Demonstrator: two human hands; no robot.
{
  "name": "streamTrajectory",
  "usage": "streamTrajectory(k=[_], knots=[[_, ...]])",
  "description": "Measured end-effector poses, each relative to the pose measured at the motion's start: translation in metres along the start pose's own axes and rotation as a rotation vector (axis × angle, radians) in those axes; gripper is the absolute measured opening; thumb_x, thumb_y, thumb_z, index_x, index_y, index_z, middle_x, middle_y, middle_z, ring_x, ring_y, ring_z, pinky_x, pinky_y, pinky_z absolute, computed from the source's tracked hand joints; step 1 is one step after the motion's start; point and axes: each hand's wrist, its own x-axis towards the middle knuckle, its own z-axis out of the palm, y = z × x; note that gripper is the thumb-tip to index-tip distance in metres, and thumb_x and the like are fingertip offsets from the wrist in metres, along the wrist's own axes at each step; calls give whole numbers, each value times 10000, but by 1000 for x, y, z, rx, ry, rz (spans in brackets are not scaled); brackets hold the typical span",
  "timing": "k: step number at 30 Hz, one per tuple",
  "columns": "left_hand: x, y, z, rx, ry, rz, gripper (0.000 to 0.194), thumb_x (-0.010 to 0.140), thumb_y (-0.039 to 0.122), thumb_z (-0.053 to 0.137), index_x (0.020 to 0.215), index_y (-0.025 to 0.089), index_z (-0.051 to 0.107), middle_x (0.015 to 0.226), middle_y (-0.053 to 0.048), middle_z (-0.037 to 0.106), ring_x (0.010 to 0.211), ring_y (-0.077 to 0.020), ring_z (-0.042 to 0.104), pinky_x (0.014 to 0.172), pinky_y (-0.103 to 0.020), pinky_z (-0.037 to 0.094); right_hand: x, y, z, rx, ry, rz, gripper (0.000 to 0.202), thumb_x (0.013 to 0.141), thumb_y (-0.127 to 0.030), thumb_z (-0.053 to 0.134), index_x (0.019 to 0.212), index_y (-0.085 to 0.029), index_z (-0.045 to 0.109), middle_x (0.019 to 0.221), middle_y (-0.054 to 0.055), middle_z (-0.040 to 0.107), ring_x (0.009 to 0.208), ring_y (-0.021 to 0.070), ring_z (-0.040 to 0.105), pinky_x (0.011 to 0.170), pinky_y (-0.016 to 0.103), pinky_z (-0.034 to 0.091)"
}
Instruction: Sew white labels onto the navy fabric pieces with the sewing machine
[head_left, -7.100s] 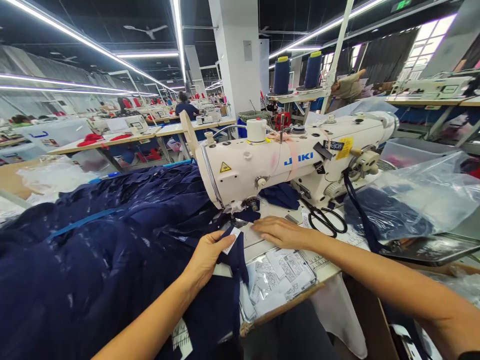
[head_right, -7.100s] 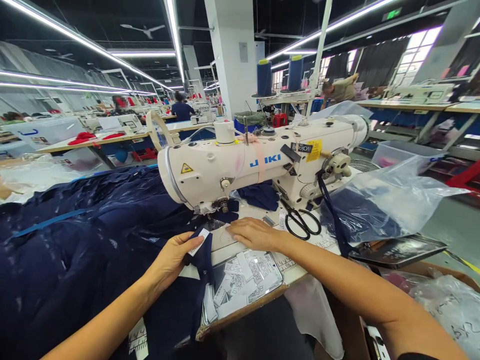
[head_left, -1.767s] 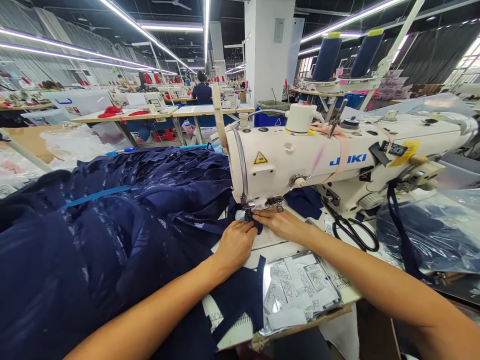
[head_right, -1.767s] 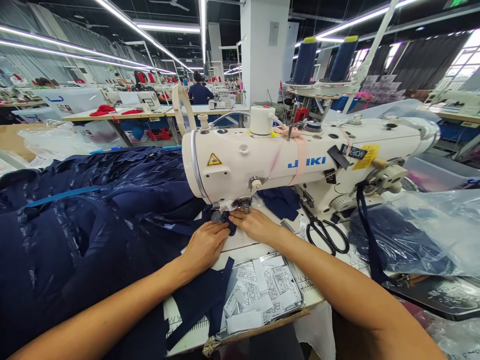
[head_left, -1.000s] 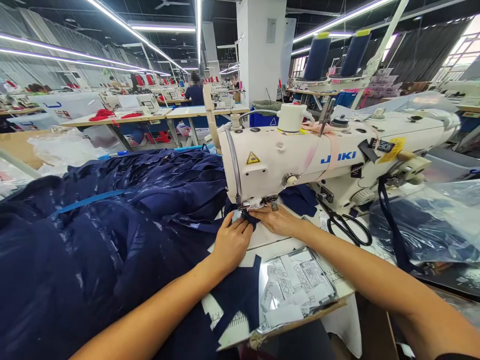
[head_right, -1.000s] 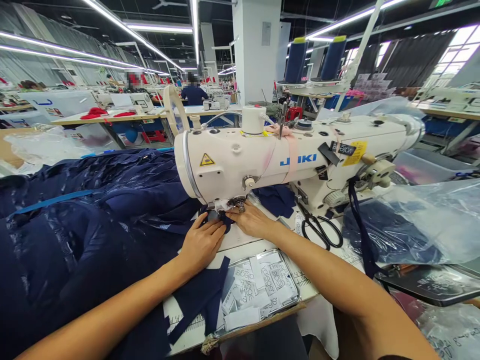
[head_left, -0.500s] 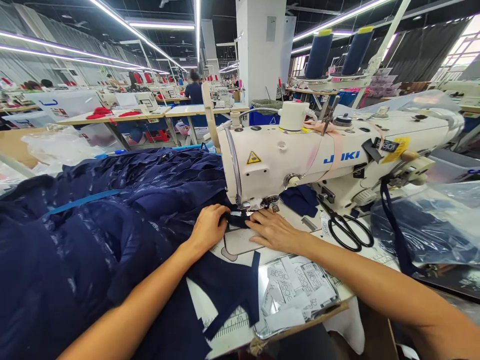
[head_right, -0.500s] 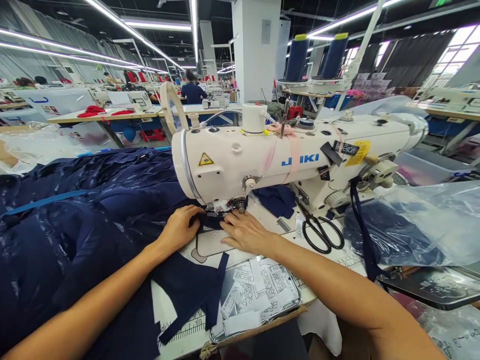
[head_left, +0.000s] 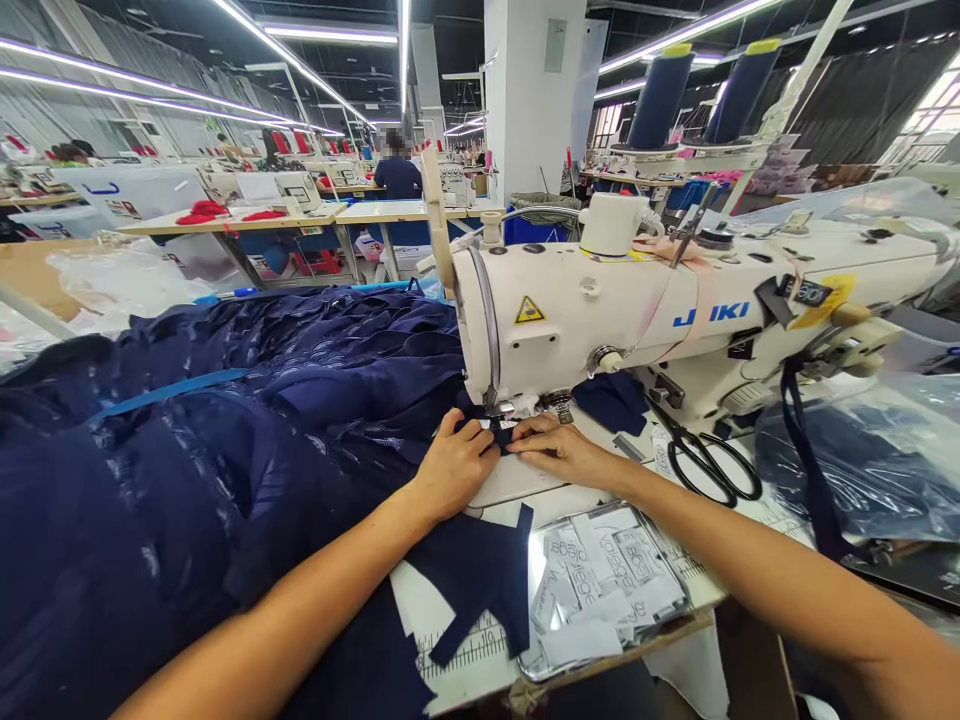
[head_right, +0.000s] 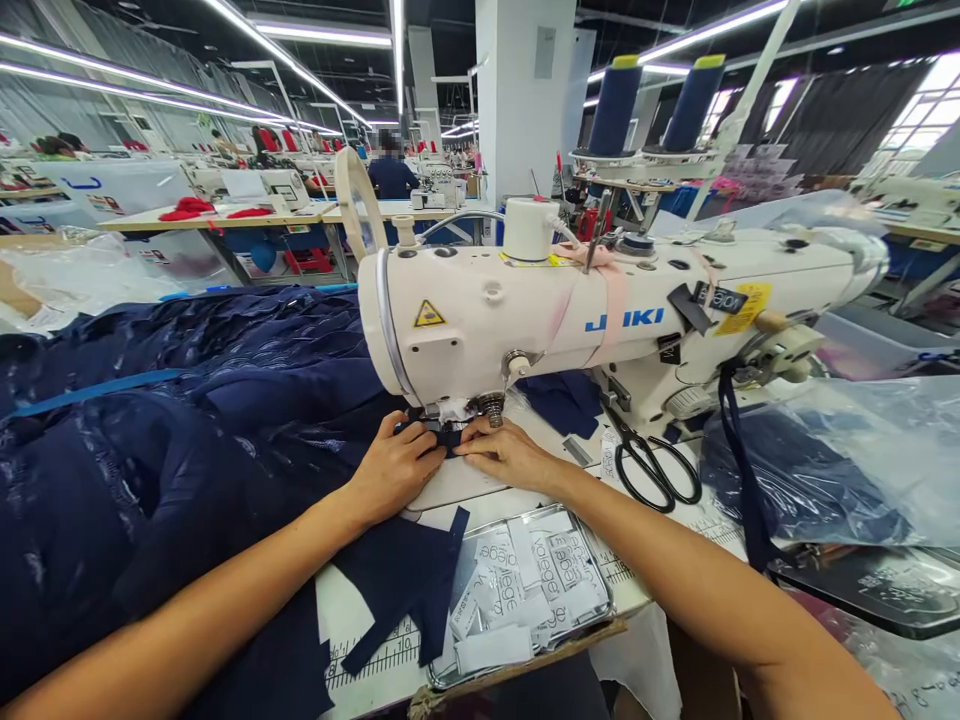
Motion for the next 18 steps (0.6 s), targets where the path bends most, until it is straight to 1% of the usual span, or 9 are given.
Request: streamTrajectory(k=[3,6,9,11,13,15,18], knots=[[1,2,-2,-12,-20,4,181,801,108,480,685,166,606,651,-19,567,671,-163,485,779,-389,341,1,-2,-2,-43,-18,-40,230,860,-217,451,960,-185,656,955,82,593,897,175,540,799,336,450],[-1,-2,-9,-35,-53,-25,180,803,104,463,750,174,620,708,-32,592,737,-183,514,809,-411,339,1,-6,-4,-116,-29,-76,239,866,-201,435,948,-169,657,962,91,595,890,181,535,795,337,451],[-5,-14,-19,-58,-73,-113,204,793,88,441,817,177,624,802,-51,620,830,-209,532,844,-441,331,1,-7,-4,-176,-27,-100,241,870,-195,425,940,-163,653,965,88,597,879,178,531,788,327,455],[-7,-22,-25,-81,-64,-194,232,788,77,422,847,177,623,841,-57,630,849,-208,540,843,-439,341,0,-8,-3,-215,-25,-115,247,876,-198,413,945,-158,647,967,88,597,867,176,527,783,324,457],[-9,-25,-29,-117,-53,-247,254,787,77,407,885,176,619,868,-60,634,865,-203,547,842,-429,353,-1,-8,-2,-262,-30,-127,255,881,-200,398,953,-153,639,968,92,593,861,180,519,787,332,454],[-10,-24,-31,-155,-52,-240,268,782,90,411,940,176,609,915,-65,634,923,-208,542,869,-435,345,-1,-9,-2,-308,-41,-129,259,884,-199,389,961,-149,631,971,96,589,866,187,510,793,341,449],[-11,-16,-32,-183,-56,-160,269,776,123,433,981,177,599,991,-72,627,1037,-226,507,935,-459,305,-2,-11,-2,-367,-61,-128,260,884,-195,383,981,-150,621,969,102,583,864,192,504,781,344,450]])
